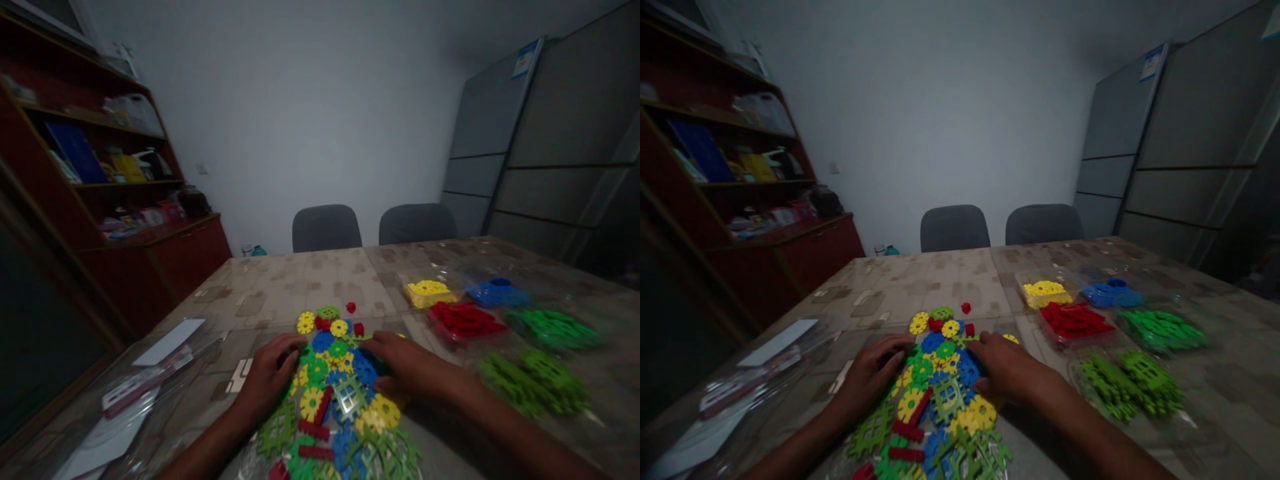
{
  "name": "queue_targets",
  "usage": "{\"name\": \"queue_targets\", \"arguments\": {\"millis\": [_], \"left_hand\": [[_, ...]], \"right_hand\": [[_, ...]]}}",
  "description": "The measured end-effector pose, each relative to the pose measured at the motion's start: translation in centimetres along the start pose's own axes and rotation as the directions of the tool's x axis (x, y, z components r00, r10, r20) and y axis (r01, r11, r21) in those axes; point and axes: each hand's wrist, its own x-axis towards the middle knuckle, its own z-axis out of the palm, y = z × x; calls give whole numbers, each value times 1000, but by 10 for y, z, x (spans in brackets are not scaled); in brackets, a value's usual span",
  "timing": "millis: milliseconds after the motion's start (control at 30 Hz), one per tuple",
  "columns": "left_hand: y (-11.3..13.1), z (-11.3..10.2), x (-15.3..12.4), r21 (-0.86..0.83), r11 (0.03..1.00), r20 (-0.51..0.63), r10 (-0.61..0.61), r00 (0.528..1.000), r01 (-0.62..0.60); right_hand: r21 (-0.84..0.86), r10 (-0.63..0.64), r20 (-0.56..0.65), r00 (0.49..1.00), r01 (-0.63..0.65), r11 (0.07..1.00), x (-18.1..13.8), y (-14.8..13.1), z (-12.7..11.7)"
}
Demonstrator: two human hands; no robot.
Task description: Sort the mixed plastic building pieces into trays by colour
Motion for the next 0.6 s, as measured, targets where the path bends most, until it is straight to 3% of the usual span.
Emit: {"name": "queue_targets", "arguments": {"millis": [167, 400, 600], "left_hand": [[1, -1, 1, -3, 1000, 9, -5, 1000, 5], [3, -1, 0, 9, 1000, 2, 13, 1000, -13], [4, 0, -2, 36, 995, 9, 97, 995, -97]], "right_hand": [[6, -6, -26, 1000, 6, 1000, 7, -8, 9], [28, -48, -71, 996, 50, 998, 16, 10, 10], [111, -33, -121, 992, 46, 993, 18, 15, 19]]}}
